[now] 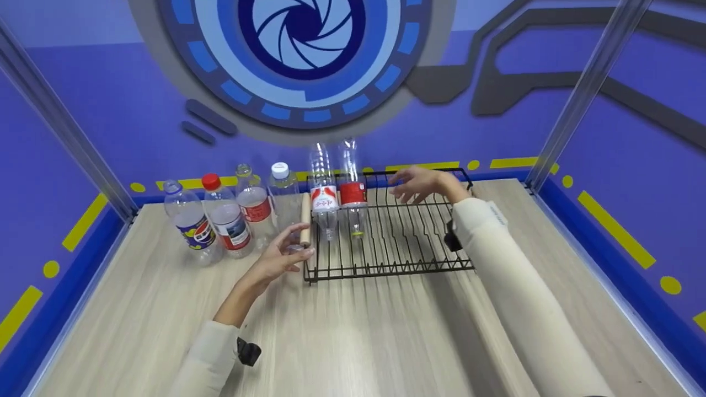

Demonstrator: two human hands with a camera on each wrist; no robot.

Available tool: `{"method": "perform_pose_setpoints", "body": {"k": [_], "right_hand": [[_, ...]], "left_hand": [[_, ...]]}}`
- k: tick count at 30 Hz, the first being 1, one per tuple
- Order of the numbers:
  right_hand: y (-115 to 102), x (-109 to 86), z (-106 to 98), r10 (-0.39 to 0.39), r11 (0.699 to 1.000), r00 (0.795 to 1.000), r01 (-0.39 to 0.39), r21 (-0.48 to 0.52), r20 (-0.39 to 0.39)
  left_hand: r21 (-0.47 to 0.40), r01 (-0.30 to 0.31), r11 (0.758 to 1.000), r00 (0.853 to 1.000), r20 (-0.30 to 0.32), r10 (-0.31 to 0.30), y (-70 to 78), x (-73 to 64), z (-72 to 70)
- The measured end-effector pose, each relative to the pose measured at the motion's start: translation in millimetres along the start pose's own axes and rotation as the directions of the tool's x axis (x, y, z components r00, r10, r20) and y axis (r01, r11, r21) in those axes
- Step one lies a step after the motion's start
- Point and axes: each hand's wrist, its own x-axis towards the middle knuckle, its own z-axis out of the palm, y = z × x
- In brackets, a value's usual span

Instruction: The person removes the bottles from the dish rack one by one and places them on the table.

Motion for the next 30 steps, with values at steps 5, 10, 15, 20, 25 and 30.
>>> {"method": "perform_pose_setpoints", "body": {"k": [5, 10, 15, 20, 25, 30], "right_hand": [[-10.0, 22.5, 21.7, 0.020, 0.999, 0.999, -0.022, 0.048, 0.044], [-13.1, 38.8, 41.4, 0.049, 0.988, 0.997, -0.057, 0.145, 0.055], [-15.8, 47.2, 52.7, 0.071, 0.970, 0.995, -0.085, 0.228, 0.069], [-21.4, 54.9, 59.7, 0.080, 0.956, 0.993, -0.101, 0.274, 0.086], [-25.9, 58.9, 63.3, 0.113, 0.939, 0.992, -0.126, 0.320, 0.061], [-25.5, 60.9, 62.4, 0.111, 0.941, 0.993, -0.120, 0.316, 0.046]], "left_hand": [[-0.005, -0.001, 1.000, 1.000, 0.000, 0.001, 1.2, -1.1, 1.4], [-0.019, -0.003, 1.000, 1.000, 0.009, 0.004, -0.6, -1.0, 3.6], [-0.044, -0.010, 0.999, 1.000, 0.023, 0.011, -2.9, -1.1, 5.4], [-0.048, -0.023, 0.999, 0.999, 0.033, 0.024, -3.7, -0.3, 3.4], [-0.051, -0.023, 0.998, 0.999, 0.037, 0.025, -3.4, 2.1, 0.9], [-0.053, -0.013, 0.999, 0.999, 0.033, 0.014, -5.4, 2.2, -2.8]]}}
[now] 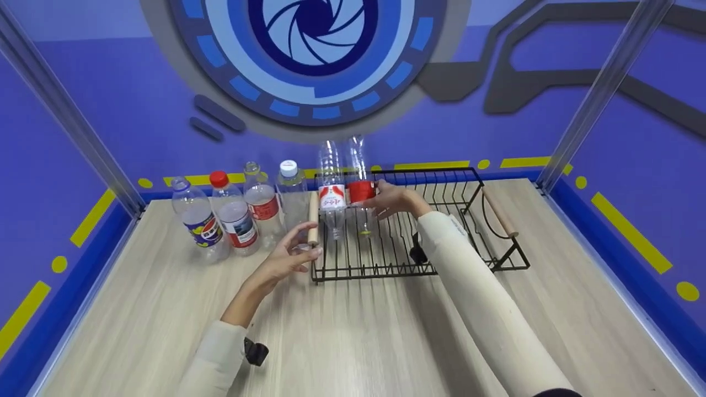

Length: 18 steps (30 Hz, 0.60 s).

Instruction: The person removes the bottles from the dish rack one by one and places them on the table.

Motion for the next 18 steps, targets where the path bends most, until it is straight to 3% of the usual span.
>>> {"method": "perform_pose_setpoints", "body": {"k": [8, 18], "right_hand": [[4.4, -18.4, -11.1, -0.035, 0.999, 0.999, 0.035, 0.030, -0.014], [15.4, -50.0, -39.8, -0.071, 0.997, 0.997, 0.072, 0.034, -0.044]], "left_hand": [[0.025, 0.016, 1.000, 1.000, -0.010, -0.016, 0.2, -3.4, 0.8], [0.028, 0.020, 0.999, 1.000, -0.003, -0.020, 1.7, -2.6, 0.1]]}}
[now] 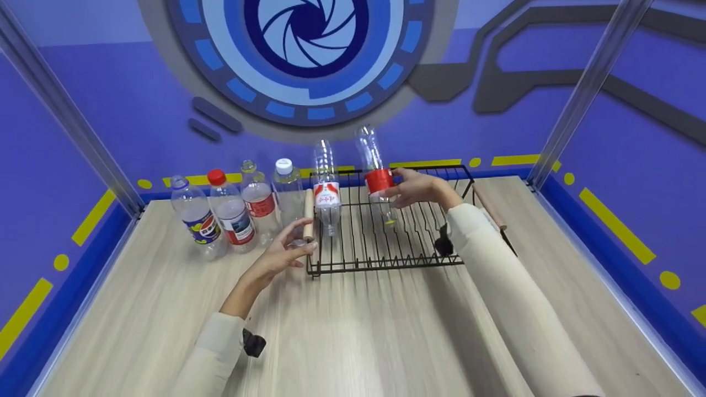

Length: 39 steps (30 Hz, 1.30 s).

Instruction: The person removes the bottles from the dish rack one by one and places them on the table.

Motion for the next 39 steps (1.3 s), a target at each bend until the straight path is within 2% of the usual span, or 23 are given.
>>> {"method": "perform_pose_setpoints", "body": {"k": [4, 10, 13, 21, 30, 35, 39], "right_hand": [[8.5, -8.6, -12.1, -0.037, 0.999, 0.999, 0.037, -0.003, 0.002], [23.1, -16.7, -25.1, -0.127, 0.992, 0.988, 0.128, -0.006, 0.083], [26.9, -18.9, -28.5, -0.149, 0.989, 0.983, 0.150, 0.001, 0.103], [30.8, -28.5, -35.7, -0.173, 0.985, 0.977, 0.174, 0.002, 0.129], [29.5, -40.5, -37.8, -0.174, 0.984, 0.951, 0.179, 0.004, 0.257], [26.8, -49.9, -35.9, -0.154, 0.985, 0.945, 0.169, -0.028, 0.288], [25.3, -54.6, -34.5, -0.164, 0.978, 0.938, 0.195, -0.075, 0.305]], "left_hand": [[0.005, 0.004, 1.000, 1.000, -0.004, -0.004, 0.9, 2.0, -0.1], [0.000, 0.006, 1.000, 1.000, -0.006, -0.006, -1.6, 2.3, 0.7], [-0.006, 0.012, 1.000, 1.000, -0.010, -0.012, -3.7, 1.6, 0.1], [0.013, 0.007, 1.000, 1.000, -0.014, -0.007, -2.6, 1.1, -0.3], [0.010, 0.006, 1.000, 1.000, -0.014, -0.006, -2.0, 2.4, 2.7], [0.009, -0.010, 1.000, 1.000, 0.005, 0.010, -2.0, 3.9, 4.2], [0.012, -0.004, 1.000, 1.000, -0.005, 0.004, -2.7, 1.1, 2.7]]}}
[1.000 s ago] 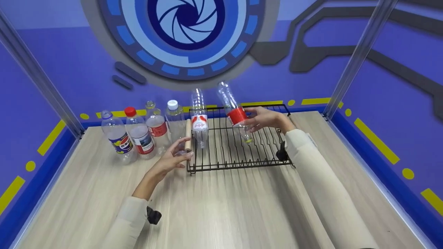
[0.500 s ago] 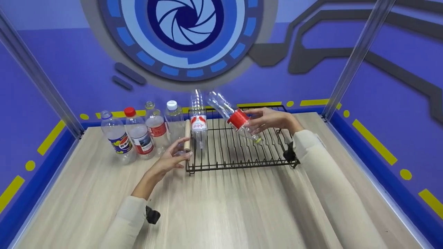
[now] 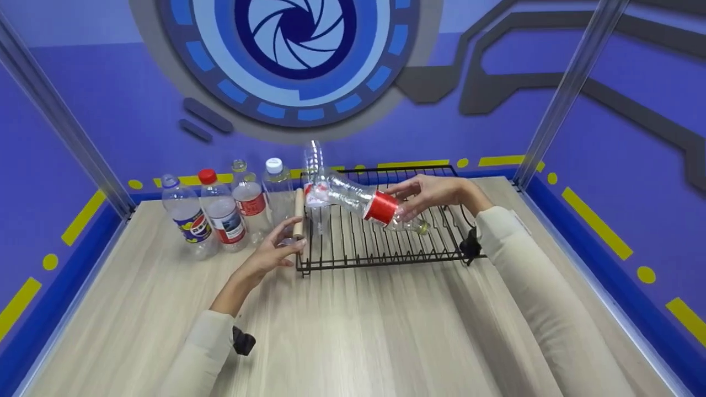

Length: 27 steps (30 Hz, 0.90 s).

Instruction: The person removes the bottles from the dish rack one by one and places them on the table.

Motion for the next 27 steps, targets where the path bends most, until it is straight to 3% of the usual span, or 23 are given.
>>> {"method": "perform_pose_setpoints", "body": {"k": [7, 12, 14, 16, 19, 21, 24, 27], "right_hand": [[-2.9, -9.6, -2.6, 0.028, 0.994, 0.999, -0.025, -0.103, 0.027], [-3.0, -15.6, -2.1, 0.069, 0.987, 0.997, -0.061, -0.152, 0.046], [-3.0, -17.5, -1.0, 0.085, 0.983, 0.995, -0.074, -0.167, 0.061], [-3.9, -18.8, 0.0, 0.093, 0.982, 0.993, -0.078, -0.172, 0.078], [-6.4, -19.3, 1.8, 0.094, 0.980, 0.990, -0.073, -0.183, 0.106], [-7.6, -19.0, 3.5, 0.094, 0.979, 0.989, -0.070, -0.192, 0.117], [-8.4, -18.0, 6.4, 0.096, 0.975, 0.988, -0.069, -0.209, 0.119], [-9.0, -16.8, 11.1, 0.101, 0.973, 0.989, -0.075, -0.219, 0.112]], "left_hand": [[0.016, -0.033, 0.999, 0.999, -0.026, 0.033, 0.9, -2.1, 1.2], [0.090, -0.114, 0.989, 0.988, -0.092, 0.122, -0.7, -2.1, 7.5], [0.152, -0.159, 0.975, 0.973, -0.144, 0.181, -1.1, -3.1, 9.4], [0.200, -0.201, 0.959, 0.947, -0.211, 0.243, 1.1, -4.9, 10.2], [0.230, -0.248, 0.941, 0.902, -0.299, 0.311, 11.9, -10.6, 10.2], [0.235, -0.276, 0.932, 0.883, -0.321, 0.342, 23.2, -15.3, 10.8], [0.282, -0.303, 0.910, 0.887, -0.265, 0.378, 42.0, -23.1, 15.3], [0.330, -0.322, 0.887, 0.921, -0.108, 0.375, 56.9, -31.2, 24.5]]}}
